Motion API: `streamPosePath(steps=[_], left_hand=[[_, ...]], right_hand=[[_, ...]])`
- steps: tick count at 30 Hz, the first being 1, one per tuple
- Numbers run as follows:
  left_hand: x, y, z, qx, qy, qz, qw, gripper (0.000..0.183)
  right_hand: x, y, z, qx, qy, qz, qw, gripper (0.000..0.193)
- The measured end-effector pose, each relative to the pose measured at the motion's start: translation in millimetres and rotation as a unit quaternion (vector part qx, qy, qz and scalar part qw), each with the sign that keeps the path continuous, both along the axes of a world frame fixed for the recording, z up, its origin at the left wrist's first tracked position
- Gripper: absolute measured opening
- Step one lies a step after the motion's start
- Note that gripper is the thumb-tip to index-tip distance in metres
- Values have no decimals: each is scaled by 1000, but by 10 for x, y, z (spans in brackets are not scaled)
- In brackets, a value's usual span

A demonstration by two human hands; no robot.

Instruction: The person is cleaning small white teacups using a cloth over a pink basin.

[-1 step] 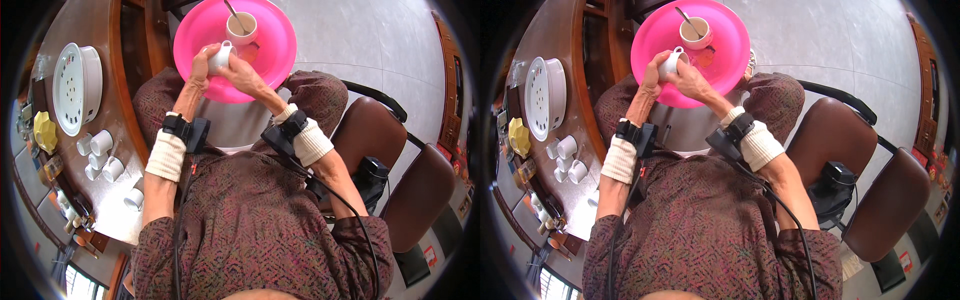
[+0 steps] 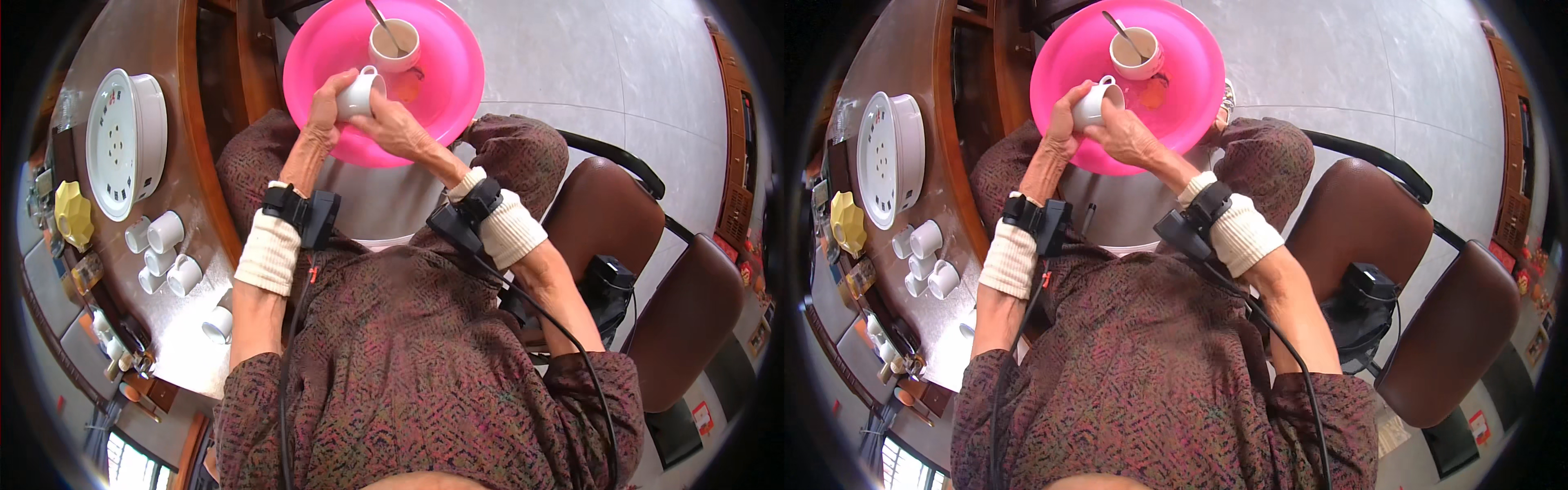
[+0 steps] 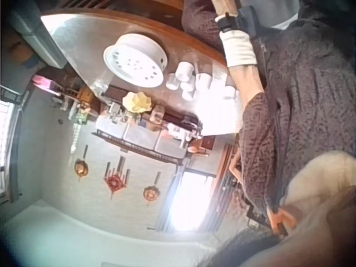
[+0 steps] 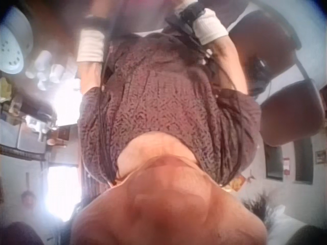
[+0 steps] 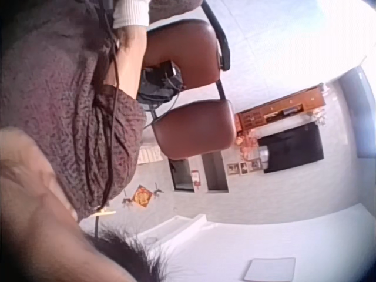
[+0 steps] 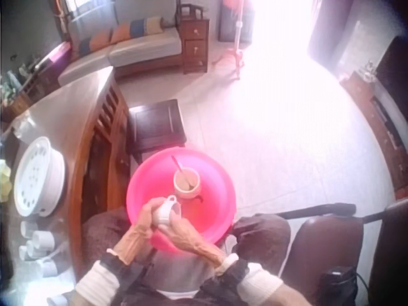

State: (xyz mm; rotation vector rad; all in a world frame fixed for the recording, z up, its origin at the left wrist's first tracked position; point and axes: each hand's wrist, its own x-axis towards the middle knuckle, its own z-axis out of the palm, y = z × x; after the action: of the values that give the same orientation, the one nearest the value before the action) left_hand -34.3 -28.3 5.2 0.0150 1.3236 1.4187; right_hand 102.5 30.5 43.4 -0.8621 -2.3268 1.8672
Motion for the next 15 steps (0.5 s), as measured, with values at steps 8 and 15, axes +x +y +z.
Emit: streamPosePath(steps=[8, 15], left_hand=[[7, 26, 214, -20, -46, -63, 997, 37], [157, -1, 149, 80, -6, 31, 996, 35]], right_hand=[[-1, -62, -212, 87, 23, -48, 995, 30], [-62, -95, 110, -66, 90, -176, 978, 30]])
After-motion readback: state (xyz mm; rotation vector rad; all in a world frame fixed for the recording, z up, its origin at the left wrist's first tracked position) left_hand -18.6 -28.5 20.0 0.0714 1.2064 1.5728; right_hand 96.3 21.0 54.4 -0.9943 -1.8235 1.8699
